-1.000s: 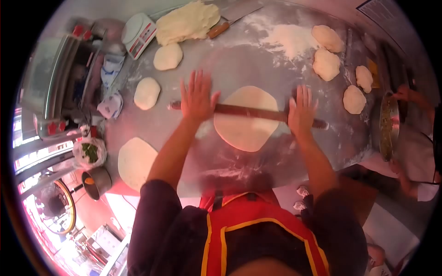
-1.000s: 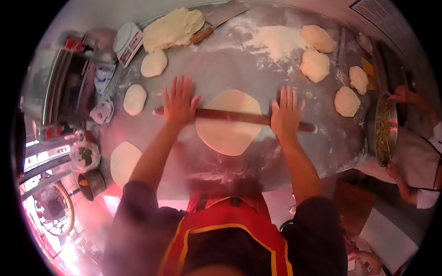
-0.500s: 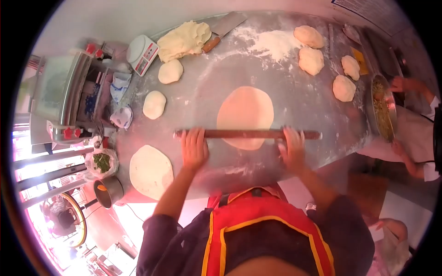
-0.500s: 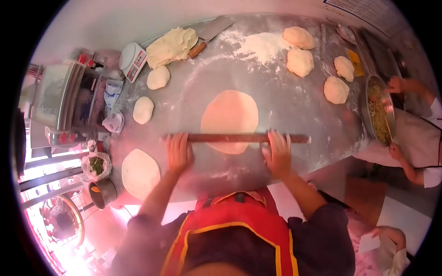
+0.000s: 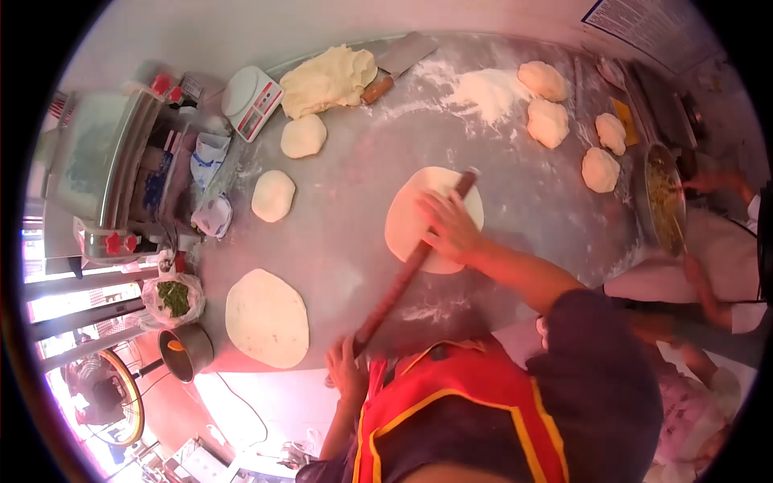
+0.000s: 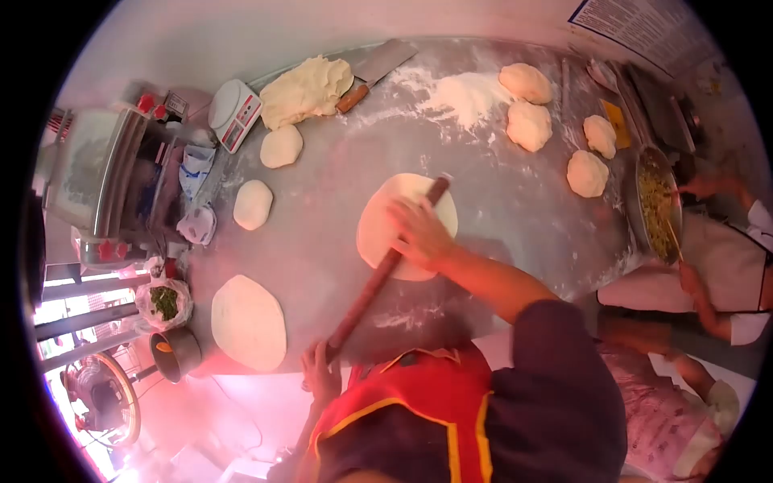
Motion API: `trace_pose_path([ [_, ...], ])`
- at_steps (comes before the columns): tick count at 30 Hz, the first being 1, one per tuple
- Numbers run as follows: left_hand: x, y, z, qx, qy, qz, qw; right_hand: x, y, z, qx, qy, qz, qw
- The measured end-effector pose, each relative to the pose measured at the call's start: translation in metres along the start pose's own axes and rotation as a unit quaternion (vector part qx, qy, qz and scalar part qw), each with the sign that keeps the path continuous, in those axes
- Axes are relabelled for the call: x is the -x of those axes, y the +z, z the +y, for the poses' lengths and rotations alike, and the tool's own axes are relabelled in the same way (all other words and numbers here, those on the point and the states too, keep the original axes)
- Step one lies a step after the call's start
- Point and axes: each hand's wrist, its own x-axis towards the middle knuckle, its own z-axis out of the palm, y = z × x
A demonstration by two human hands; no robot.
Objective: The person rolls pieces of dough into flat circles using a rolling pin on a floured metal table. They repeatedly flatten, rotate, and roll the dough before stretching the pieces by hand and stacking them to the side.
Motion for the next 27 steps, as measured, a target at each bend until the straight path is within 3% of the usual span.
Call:
trace_pose_path([
  [5, -0.033, -0.015, -0.019, -0.016, -0.078, 0.012, 0.997, -0.157, 0.058, -0.011, 0.045, -0.026, 0.071, 0.996],
  [8, -0.041, -0.019, -0.02, -0.013, -0.085, 0.007, 0.996, -0.17, 0.058, -0.015, 0.029, -0.043, 0.076, 0.996],
  [12, -0.008, 0.003, -0.004, 0.03, -0.012, -0.019, 0.999, -0.038, -0.014, 0.005, 0.017, -0.009, -0.057, 0.998],
  [13, -0.001, 0.004, 0.004, 0.02, 0.003, -0.049, 0.999, -0.009, -0.032, 0.002, -0.009, 0.031, -0.071, 0.997],
  [14, 0.003, 0.003, 0.011, 0.028, 0.009, -0.059, 0.998, 0.024, -0.037, 0.003, -0.005, 0.025, -0.025, 0.999],
  [17, 0.006, 0.002, 0.015, 0.056, 0.008, -0.059, 0.997, 0.0, -0.051, -0.009, 0.006, 0.016, -0.064, 0.998],
  [19, 0.004, 0.005, 0.013, 0.07, 0.011, -0.059, 0.996, -0.04, -0.001, -0.001, -0.089, -0.007, 0.018, 0.996],
  [21, -0.002, 0.005, 0.009, 0.076, 0.019, -0.067, 0.995, -0.054, 0.001, -0.017, 0.001, -0.022, 0.025, 0.999],
  [24, 0.005, 0.01, 0.026, 0.094, 0.043, -0.09, 0.991, 0.002, -0.011, 0.004, 0.056, -0.023, 0.012, 0.998],
  [25, 0.0, 0.018, 0.033, 0.115, 0.061, -0.089, 0.987, 0.021, -0.032, 0.004, 0.132, -0.039, -0.04, 0.99],
  [26, 0.0, 0.023, 0.039, 0.107, 0.088, -0.085, 0.987, 0.041, -0.046, 0.001, 0.028, 0.029, -0.029, 0.999],
  [27, 0.002, 0.026, 0.044, 0.095, 0.081, -0.097, 0.987, 0.072, -0.046, 0.001, 0.015, 0.061, 0.015, 0.998],
])
